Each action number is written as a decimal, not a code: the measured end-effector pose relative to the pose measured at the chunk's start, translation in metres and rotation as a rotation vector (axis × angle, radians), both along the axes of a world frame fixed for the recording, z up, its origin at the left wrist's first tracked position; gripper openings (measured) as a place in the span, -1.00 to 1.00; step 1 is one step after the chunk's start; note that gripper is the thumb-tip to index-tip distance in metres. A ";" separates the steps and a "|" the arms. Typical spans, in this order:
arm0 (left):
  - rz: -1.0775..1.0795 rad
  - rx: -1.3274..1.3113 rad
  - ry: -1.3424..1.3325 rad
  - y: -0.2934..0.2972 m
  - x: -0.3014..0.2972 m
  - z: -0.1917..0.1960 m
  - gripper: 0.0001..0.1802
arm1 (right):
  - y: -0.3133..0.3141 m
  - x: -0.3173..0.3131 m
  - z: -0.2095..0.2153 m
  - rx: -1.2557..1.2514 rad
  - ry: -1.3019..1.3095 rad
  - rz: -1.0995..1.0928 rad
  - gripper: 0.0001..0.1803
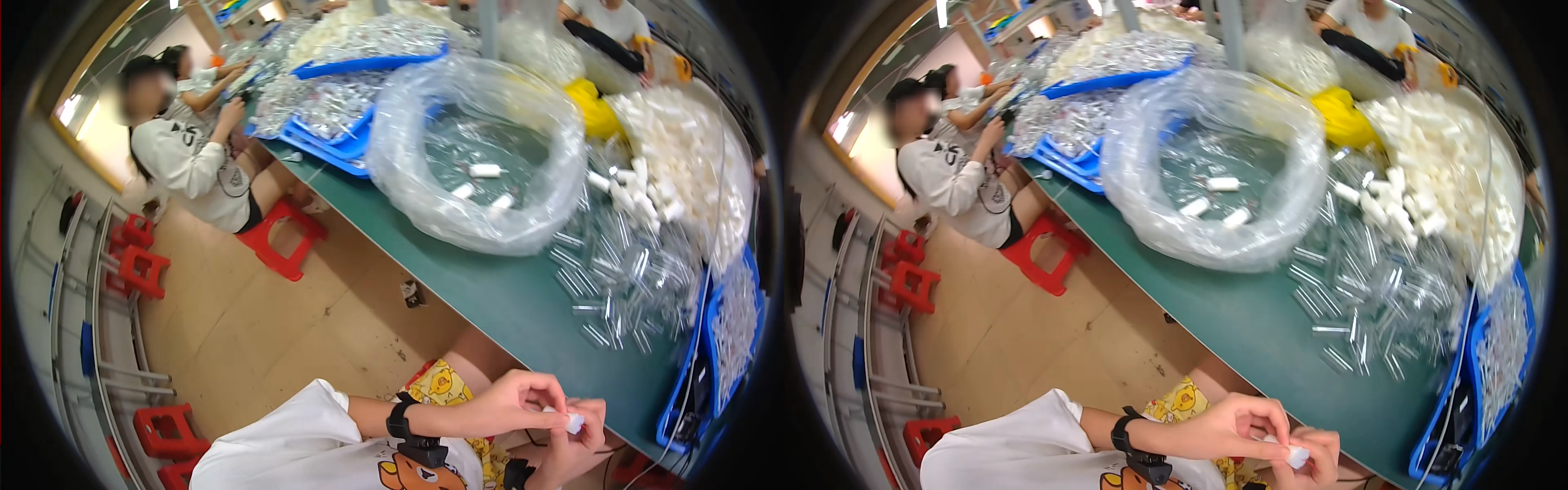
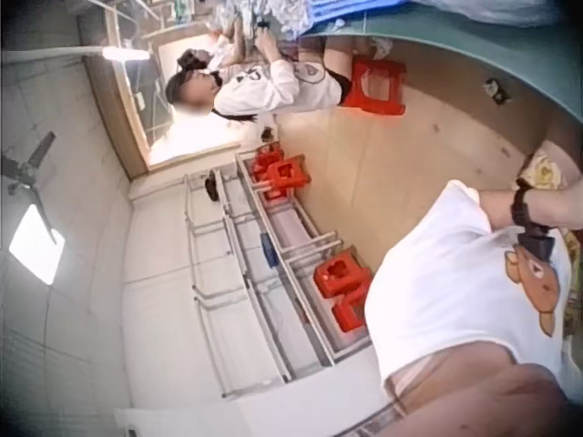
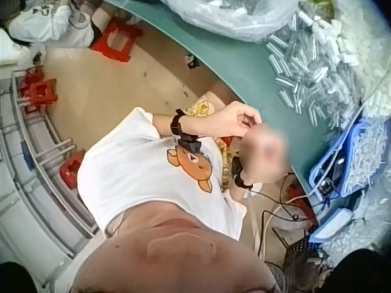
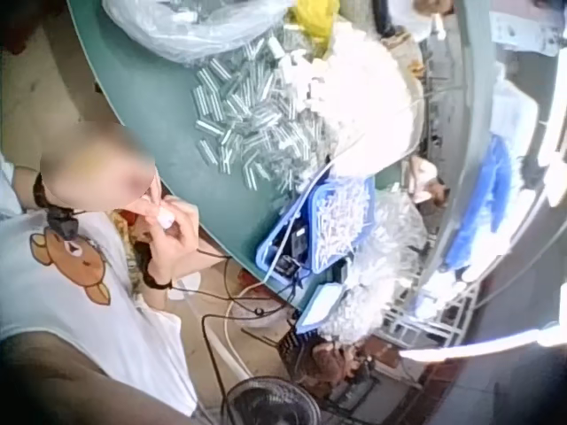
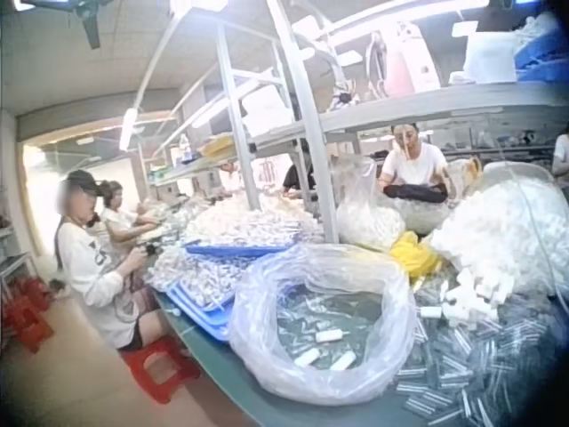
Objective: The person assembles small white plastic components by inserting a red wire into a white cap and then placing the assembly into a clear plastic tube. The person uses tweezers to adjust the wire inside the cap. The completed units are placed into a blue tray on the table.
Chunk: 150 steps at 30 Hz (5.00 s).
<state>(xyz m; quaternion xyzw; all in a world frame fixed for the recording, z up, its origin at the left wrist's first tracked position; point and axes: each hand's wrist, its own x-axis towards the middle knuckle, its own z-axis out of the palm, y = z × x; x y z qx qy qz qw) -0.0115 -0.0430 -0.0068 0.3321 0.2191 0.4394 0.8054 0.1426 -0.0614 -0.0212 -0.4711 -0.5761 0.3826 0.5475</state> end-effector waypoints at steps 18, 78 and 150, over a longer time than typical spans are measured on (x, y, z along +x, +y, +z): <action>0.635 0.514 0.836 0.034 -0.087 0.049 -0.88 | -0.003 0.019 0.010 0.000 0.358 -0.159 -0.79; 0.486 0.582 0.653 0.059 -0.046 0.021 -0.65 | 0.044 -0.033 0.044 0.167 0.321 -0.004 -0.73; 0.216 0.833 0.831 0.031 -0.033 0.031 -0.62 | 0.044 -0.004 0.027 0.202 0.070 0.232 -0.74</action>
